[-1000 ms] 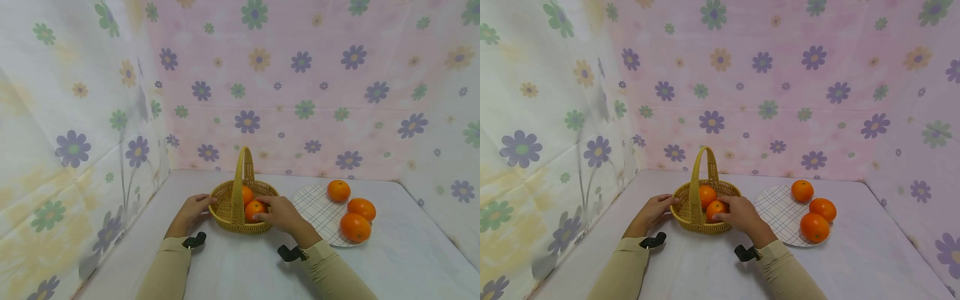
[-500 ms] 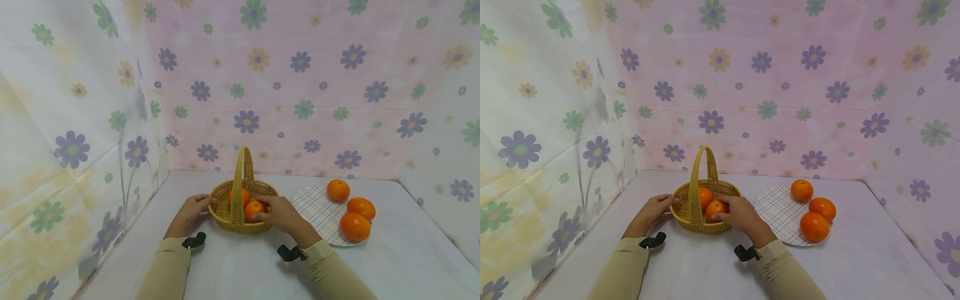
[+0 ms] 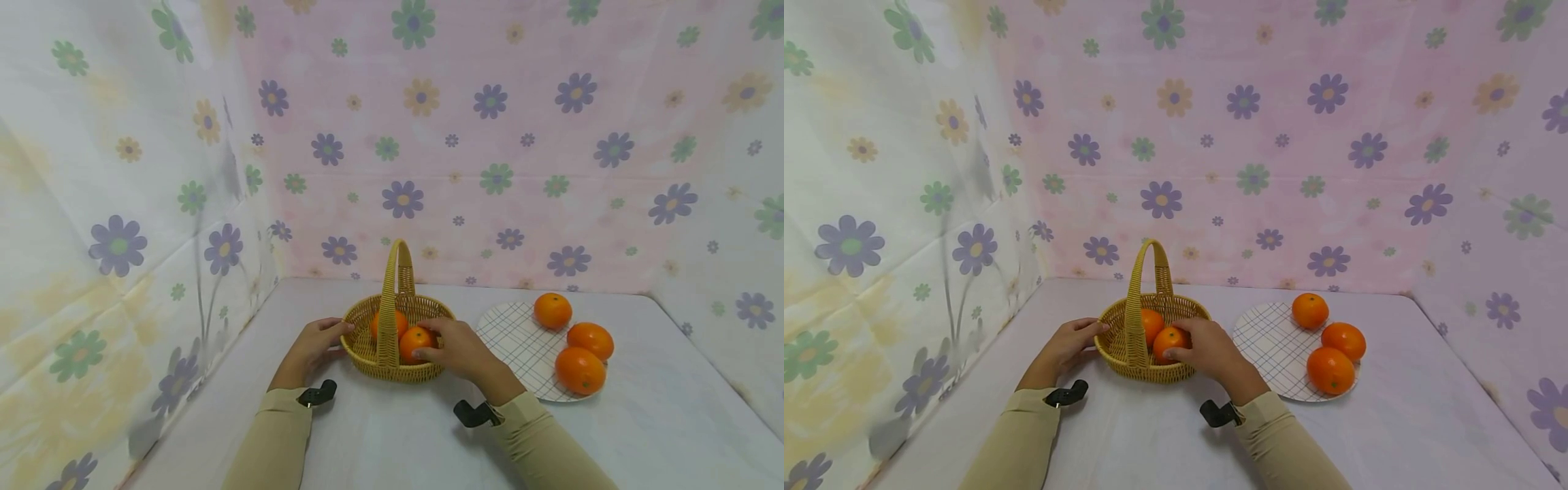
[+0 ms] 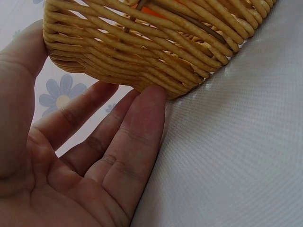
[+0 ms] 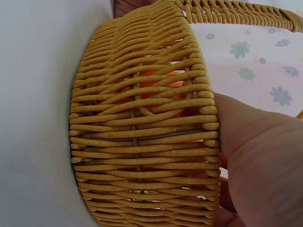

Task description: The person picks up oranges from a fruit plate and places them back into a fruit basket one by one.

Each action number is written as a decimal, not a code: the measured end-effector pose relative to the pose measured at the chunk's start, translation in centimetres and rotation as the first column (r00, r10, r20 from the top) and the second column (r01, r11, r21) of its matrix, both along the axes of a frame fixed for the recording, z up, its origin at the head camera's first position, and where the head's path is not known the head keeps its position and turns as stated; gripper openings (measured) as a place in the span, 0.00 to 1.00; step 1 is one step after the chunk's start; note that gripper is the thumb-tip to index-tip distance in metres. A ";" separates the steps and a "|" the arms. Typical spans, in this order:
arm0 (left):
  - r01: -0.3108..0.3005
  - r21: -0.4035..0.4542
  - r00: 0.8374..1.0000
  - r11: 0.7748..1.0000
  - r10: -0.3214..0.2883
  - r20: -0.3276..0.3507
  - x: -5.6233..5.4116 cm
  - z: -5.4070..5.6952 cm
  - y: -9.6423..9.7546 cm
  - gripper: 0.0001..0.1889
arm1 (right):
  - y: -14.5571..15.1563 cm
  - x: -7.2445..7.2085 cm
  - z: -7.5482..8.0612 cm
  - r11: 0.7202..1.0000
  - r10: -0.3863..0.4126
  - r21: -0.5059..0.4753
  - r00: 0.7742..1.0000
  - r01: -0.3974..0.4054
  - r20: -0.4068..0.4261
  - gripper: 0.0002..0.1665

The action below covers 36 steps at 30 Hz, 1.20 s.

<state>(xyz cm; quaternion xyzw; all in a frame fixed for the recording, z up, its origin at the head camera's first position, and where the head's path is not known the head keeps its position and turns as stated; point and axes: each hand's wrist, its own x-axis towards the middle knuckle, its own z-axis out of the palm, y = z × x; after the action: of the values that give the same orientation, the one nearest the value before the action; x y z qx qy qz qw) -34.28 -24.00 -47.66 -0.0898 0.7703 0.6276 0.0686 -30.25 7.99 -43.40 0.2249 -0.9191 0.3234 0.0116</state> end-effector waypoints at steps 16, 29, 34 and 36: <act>-0.001 -0.010 1.000 1.000 0.001 0.007 -0.1 0.0 -0.1 0.31 | 0.2 0.1 0.1 1.000 0.025 0.008 0.998 -0.025 -0.057 0.37; -0.009 -0.008 1.000 1.000 0.009 0.004 -0.1 -0.2 -0.1 0.31 | 0.2 -0.1 0.3 0.999 0.024 0.029 0.997 -0.022 -0.068 0.38; -0.006 -0.012 1.000 1.000 0.006 -0.003 0.0 -0.1 -0.1 0.30 | 0.3 -0.1 0.4 0.999 0.032 0.031 0.998 -0.030 -0.052 0.39; -0.006 -0.013 1.000 1.000 0.006 -0.004 0.0 -0.1 0.0 0.29 | 0.4 -0.2 0.6 0.999 0.037 0.028 0.998 -0.036 -0.057 0.38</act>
<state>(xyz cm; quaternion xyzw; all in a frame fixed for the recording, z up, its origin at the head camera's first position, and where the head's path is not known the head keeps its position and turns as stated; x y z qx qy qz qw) -34.31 -24.04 -47.76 -0.0914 0.7742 0.6229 0.0646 -30.43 8.38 -42.83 0.2511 -0.9184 0.3045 0.0290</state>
